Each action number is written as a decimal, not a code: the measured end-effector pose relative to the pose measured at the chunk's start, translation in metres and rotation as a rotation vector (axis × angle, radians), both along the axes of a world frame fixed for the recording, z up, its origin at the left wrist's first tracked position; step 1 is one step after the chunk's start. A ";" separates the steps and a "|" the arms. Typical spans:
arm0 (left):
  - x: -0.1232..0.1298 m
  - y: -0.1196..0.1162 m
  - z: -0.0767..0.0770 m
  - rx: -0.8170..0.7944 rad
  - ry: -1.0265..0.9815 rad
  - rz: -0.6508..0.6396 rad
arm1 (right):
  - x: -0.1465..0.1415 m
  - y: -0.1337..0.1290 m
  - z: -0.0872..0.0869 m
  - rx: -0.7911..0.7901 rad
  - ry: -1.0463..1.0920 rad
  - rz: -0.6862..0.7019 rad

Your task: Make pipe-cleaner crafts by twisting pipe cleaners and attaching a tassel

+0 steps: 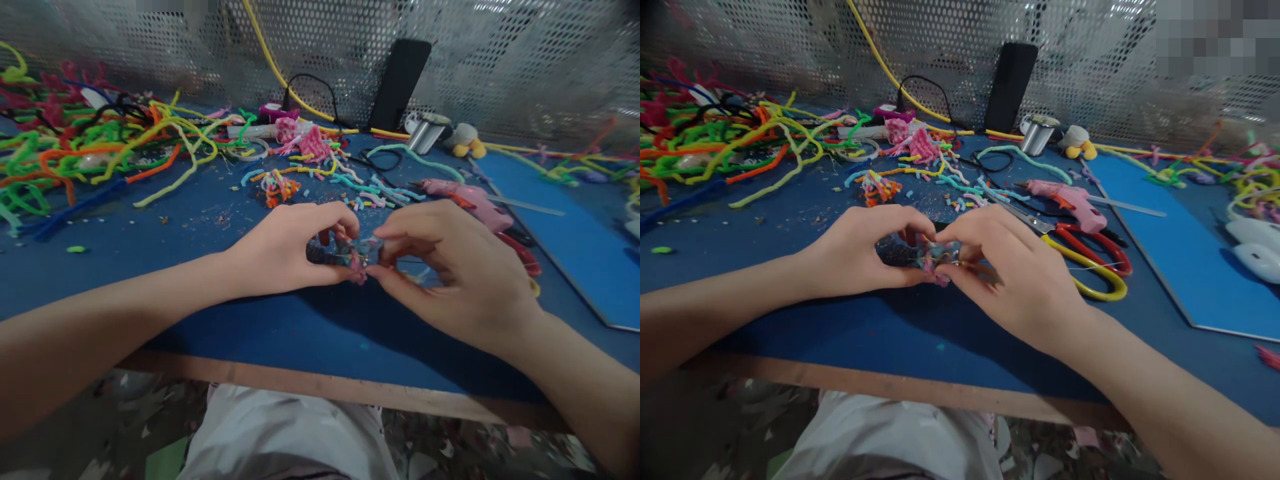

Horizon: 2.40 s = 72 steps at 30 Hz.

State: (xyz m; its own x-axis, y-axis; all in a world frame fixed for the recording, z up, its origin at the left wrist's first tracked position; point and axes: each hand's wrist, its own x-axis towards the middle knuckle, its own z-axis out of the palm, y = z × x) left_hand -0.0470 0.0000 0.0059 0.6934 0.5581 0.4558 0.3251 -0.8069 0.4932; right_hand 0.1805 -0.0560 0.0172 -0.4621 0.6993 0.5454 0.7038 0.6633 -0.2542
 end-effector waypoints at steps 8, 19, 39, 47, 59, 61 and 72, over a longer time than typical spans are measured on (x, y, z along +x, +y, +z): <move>-0.006 0.006 -0.003 -0.028 -0.016 -0.014 | 0.015 0.006 -0.003 -0.106 -0.061 -0.047; -0.004 0.003 -0.001 -0.056 -0.030 -0.060 | 0.006 0.001 -0.002 0.010 -0.122 -0.035; -0.009 0.013 -0.001 0.031 -0.092 0.116 | 0.044 0.038 0.011 0.146 -0.190 -0.065; -0.003 0.005 0.000 -0.006 -0.187 0.179 | 0.008 0.028 -0.007 -0.049 -0.075 -0.043; 0.004 0.005 0.004 -0.617 -0.398 0.173 | -0.002 0.014 -0.002 -0.429 0.164 -0.185; 0.005 0.004 0.006 -0.750 -0.468 0.168 | -0.004 0.013 -0.002 -0.414 0.202 -0.177; 0.002 0.003 0.004 -1.240 -0.749 -0.091 | -0.009 0.006 -0.003 -0.206 0.379 -0.114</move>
State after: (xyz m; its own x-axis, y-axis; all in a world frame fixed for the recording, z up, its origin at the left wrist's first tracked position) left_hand -0.0446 0.0035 0.0097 0.5677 0.8231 -0.0132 -0.3457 0.2529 0.9036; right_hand 0.1716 -0.0502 0.0142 -0.1698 0.8461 0.5053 0.6011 0.4952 -0.6272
